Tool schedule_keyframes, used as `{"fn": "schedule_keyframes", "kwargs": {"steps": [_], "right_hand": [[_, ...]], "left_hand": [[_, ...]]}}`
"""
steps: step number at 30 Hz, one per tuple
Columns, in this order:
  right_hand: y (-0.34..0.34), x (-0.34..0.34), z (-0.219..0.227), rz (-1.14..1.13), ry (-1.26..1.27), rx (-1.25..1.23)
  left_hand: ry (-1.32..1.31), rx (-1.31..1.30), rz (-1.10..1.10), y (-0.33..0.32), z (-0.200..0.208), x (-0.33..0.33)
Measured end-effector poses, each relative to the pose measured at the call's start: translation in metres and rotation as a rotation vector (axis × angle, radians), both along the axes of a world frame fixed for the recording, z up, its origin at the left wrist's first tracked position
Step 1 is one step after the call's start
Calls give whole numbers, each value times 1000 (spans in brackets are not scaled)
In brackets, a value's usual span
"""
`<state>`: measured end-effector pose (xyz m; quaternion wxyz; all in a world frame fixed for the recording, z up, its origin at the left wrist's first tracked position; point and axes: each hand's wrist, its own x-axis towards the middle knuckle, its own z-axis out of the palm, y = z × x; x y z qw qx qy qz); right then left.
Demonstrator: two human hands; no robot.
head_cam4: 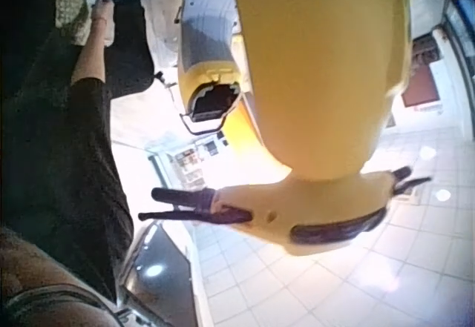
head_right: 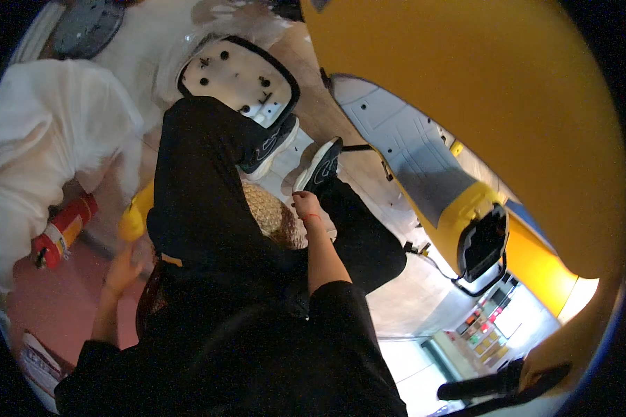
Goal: Repairing or disassembling the handle and front panel of a yellow electric scooter.
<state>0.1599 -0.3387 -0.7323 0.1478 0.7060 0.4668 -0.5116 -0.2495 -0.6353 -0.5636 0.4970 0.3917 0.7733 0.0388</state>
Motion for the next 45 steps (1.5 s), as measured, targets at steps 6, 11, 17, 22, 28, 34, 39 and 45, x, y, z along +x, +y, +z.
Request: {"fn": "schedule_keyframes", "kwargs": {"steps": [6,11,17,22,28,34,39,45], "right_hand": [[32,-2,-28,154,-33,-69],[52,19,-55,82,-44,-10],[70,23,-87,83,-7,-1],[87,41,-148,368,-78,138],[86,5,-192,451,-326,222],[91,0,-205,455,-479,347],[94,11,-205,269,-333,330],[92,0,-197,194,-296,356]], "left_hand": [[-397,-686,518,-52,102,39],[160,-478,199,-60,97,65],[144,-481,170,-50,98,59],[146,-474,226,-42,94,59],[204,-490,278,-55,103,62],[261,-616,167,-44,98,62],[276,-621,243,-44,100,70],[236,-628,271,-52,101,70]]}}
